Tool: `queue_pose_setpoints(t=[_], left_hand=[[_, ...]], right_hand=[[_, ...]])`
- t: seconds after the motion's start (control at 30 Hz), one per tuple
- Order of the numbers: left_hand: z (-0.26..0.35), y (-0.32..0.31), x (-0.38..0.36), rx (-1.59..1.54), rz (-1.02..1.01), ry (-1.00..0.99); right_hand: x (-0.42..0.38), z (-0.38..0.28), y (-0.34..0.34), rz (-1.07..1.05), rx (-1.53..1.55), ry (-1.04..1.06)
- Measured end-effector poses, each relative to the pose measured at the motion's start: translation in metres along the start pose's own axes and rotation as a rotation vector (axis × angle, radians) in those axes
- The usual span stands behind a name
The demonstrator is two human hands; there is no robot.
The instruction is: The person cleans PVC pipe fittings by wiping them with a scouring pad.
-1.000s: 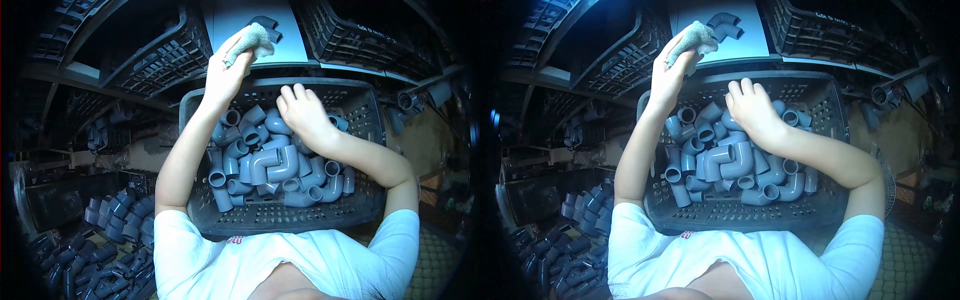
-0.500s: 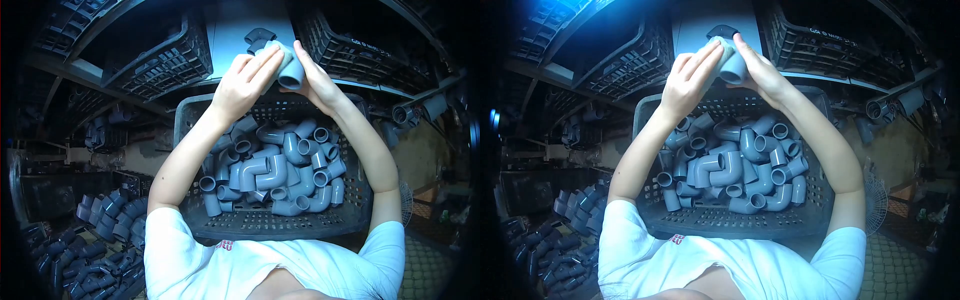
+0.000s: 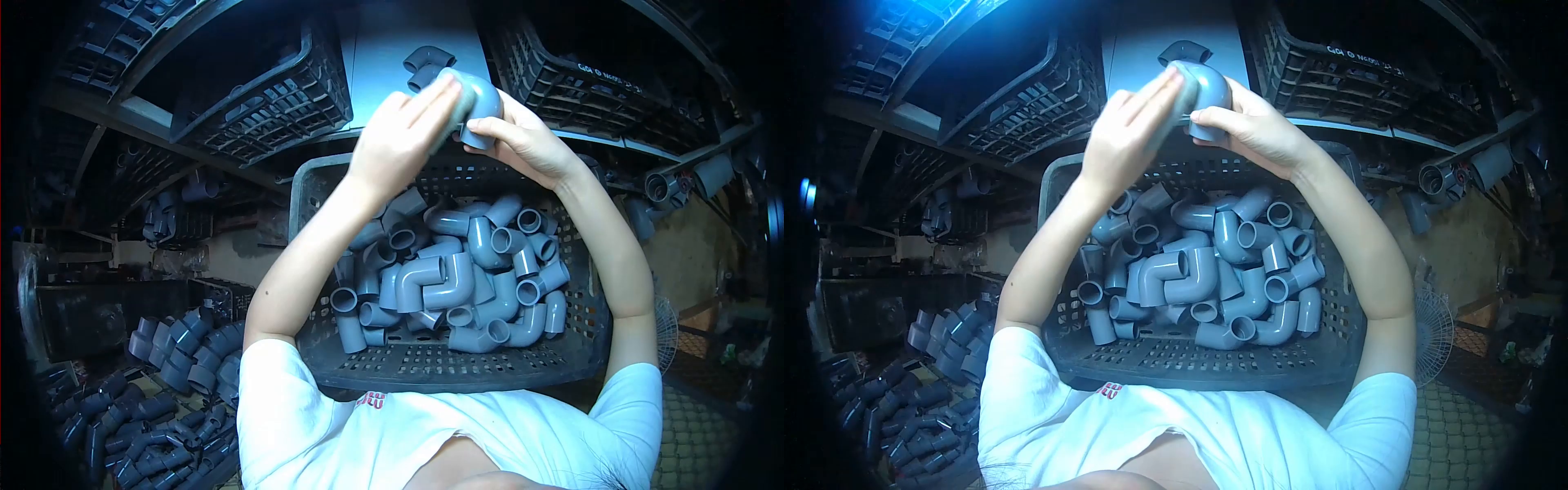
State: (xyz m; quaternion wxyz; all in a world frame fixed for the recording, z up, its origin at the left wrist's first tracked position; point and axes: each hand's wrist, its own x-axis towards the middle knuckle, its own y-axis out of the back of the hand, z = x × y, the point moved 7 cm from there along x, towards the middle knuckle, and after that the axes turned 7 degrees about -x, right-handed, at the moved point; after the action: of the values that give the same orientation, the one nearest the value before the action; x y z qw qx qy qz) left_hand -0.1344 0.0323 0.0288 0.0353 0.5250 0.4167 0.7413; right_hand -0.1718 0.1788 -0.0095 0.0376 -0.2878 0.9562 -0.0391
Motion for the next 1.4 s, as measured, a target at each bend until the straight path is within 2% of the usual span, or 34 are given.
queue_pose_setpoints(t=[0.03,0.17,0.23,0.3,0.37,0.5,0.57,0.6,0.87,1.03,1.1,1.17,1.23,1.33,1.4], left_hand=[[0.012,0.000,0.001,-0.013,0.034,-0.059],[0.006,-0.003,0.007,0.013,0.030,-0.005],[-0.003,0.000,0.005,0.033,0.057,0.019],[-0.004,-0.001,-0.001,0.073,0.035,0.030],[0.009,-0.004,-0.004,0.032,0.026,-0.025],[0.015,-0.002,0.005,-0.034,0.033,-0.031],[0.007,-0.001,0.003,-0.049,0.053,-0.029],[0.000,0.001,0.000,-0.013,0.053,0.008],[0.019,0.008,0.003,-0.046,0.038,-0.003],[-0.003,0.006,-0.008,-0.003,0.047,0.076],[0.009,0.006,-0.009,-0.091,0.041,0.044],[0.028,0.006,-0.004,-0.056,-0.005,-0.069],[0.025,0.003,-0.003,-0.035,0.006,-0.079],[0.001,0.007,-0.004,0.014,0.104,0.002],[0.005,0.009,-0.005,0.005,0.101,-0.021]], right_hand=[[0.000,0.000,0.001,0.000,-0.001,-0.001],[-0.003,-0.002,-0.001,0.027,-0.014,0.005],[-0.002,0.005,0.002,0.006,-0.271,-0.061],[-0.004,0.002,0.005,0.055,-0.335,-0.035],[-0.005,-0.008,0.009,0.159,-0.506,0.101],[-0.005,0.000,0.000,0.112,-0.510,0.182],[-0.005,-0.003,0.006,0.148,-0.558,0.174],[-0.007,-0.013,0.008,0.198,-0.634,0.260],[-0.010,-0.012,-0.001,0.225,-0.868,0.266],[-0.014,-0.029,0.007,0.286,-0.819,0.311],[-0.014,-0.032,0.014,0.308,-0.790,0.301],[-0.014,-0.027,0.019,0.322,-0.798,0.320],[-0.013,-0.019,0.020,0.320,-0.787,0.245],[-0.014,-0.023,0.010,0.272,-0.736,0.238],[-0.015,-0.026,0.002,0.191,-0.629,0.243]])
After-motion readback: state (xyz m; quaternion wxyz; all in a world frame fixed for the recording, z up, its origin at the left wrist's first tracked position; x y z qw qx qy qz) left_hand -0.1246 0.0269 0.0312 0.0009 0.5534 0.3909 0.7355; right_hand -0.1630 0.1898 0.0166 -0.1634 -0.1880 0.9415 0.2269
